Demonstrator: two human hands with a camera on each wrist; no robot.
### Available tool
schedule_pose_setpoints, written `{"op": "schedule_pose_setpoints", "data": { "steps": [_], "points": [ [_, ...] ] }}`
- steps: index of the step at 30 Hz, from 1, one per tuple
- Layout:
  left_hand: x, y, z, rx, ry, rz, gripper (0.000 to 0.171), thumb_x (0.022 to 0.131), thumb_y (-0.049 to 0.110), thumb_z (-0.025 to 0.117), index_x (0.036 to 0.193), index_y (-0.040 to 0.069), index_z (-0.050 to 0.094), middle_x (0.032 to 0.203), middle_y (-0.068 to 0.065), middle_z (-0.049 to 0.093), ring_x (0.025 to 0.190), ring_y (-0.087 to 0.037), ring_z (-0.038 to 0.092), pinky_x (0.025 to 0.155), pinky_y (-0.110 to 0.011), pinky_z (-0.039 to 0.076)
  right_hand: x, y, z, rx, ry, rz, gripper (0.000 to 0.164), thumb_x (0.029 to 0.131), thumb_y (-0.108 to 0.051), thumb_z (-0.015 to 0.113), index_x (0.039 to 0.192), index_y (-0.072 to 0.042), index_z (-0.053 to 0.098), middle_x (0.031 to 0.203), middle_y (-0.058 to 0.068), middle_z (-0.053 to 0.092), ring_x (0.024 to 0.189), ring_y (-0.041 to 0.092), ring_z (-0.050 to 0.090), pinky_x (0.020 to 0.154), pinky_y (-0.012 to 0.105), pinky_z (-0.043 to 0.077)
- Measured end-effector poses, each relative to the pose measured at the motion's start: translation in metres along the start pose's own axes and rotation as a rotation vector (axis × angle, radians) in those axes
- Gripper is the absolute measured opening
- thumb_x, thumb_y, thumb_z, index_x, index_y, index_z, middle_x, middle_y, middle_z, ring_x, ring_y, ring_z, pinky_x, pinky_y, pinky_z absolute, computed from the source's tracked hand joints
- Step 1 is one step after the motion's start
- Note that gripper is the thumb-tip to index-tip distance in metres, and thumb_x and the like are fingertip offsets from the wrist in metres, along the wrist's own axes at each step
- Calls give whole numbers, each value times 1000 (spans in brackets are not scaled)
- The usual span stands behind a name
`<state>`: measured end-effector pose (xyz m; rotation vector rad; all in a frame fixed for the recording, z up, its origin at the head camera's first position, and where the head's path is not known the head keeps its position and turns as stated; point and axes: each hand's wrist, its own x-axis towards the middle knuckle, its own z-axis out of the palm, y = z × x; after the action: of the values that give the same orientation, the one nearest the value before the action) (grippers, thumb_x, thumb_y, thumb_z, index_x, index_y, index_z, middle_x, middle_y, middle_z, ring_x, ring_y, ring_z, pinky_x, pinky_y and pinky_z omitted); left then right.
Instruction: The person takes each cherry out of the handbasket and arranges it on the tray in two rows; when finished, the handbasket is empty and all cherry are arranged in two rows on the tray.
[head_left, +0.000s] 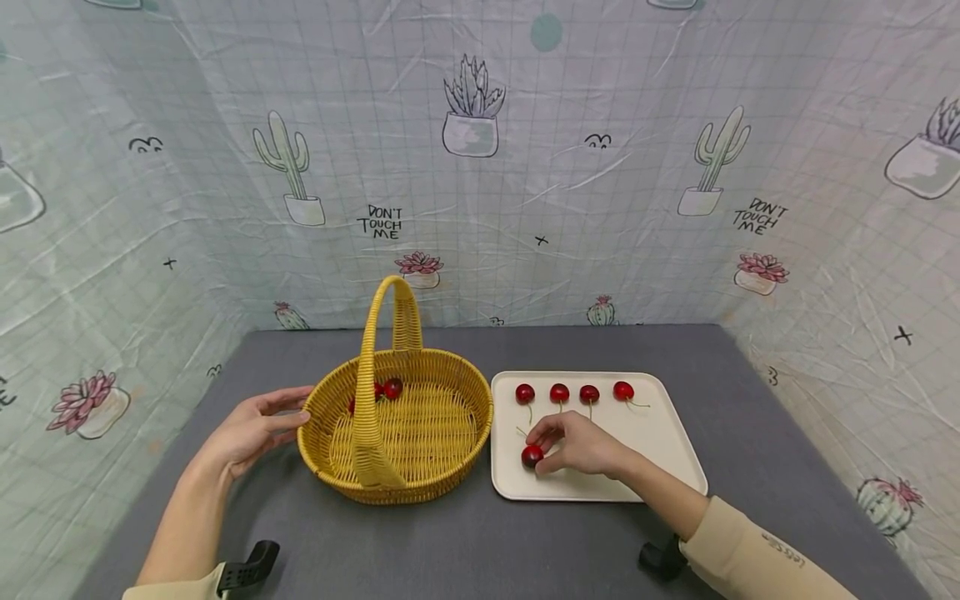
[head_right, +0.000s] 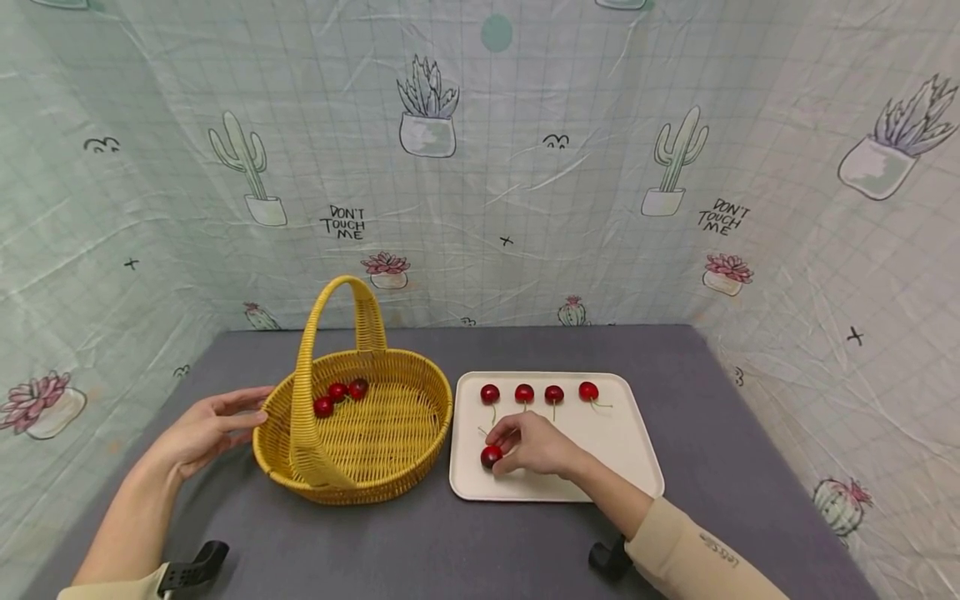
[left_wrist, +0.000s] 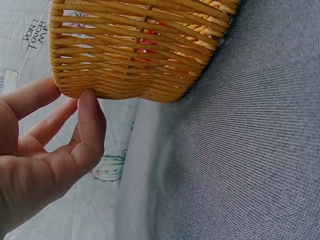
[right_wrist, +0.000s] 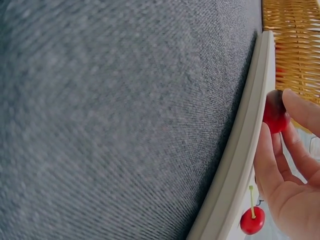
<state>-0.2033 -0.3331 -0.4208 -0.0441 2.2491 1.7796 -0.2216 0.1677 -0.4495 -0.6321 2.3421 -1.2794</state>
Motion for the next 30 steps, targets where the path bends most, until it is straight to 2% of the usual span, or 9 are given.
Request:
{"op": "schedule_pose_setpoints", "data": {
  "steps": [8,16,25,30],
  "points": [
    [0,0,1,-4,2,-11,68,102,16,67,158,-3,34,150,-25,41,111,-4,60,97,-36,55,-2,-2,-1,20,-4,-20,32,79,-1,87,107,-1,72,95,7,71,90,24,64,75,24,51],
    [0,1,0,-6,3,-15,69,102,17,68,158,-3,34,150,-24,41,112,-3,59,97,-35,55,1,-5,-12,-27,-11,-5,32,81,-6,87,109,-2,72,99,8,69,94,25,65,77,28,53],
    [0,2,1,2,14,-15,69,101,17,68,158,-3,35,150,-24,41,111,-3,59,97,-36,55,11,-29,-31,-30,-8,-66,34,84,-2,83,114,4,69,107,16,67,96,26,67,81,30,57],
    [0,2,1,0,13,-20,68,101,17,68,158,-3,35,151,-24,41,111,-4,59,97,-36,55,21,-47,-38,-30,-14,-81,31,85,-2,83,113,1,70,108,15,68,96,24,67,78,31,58]
  ]
}}
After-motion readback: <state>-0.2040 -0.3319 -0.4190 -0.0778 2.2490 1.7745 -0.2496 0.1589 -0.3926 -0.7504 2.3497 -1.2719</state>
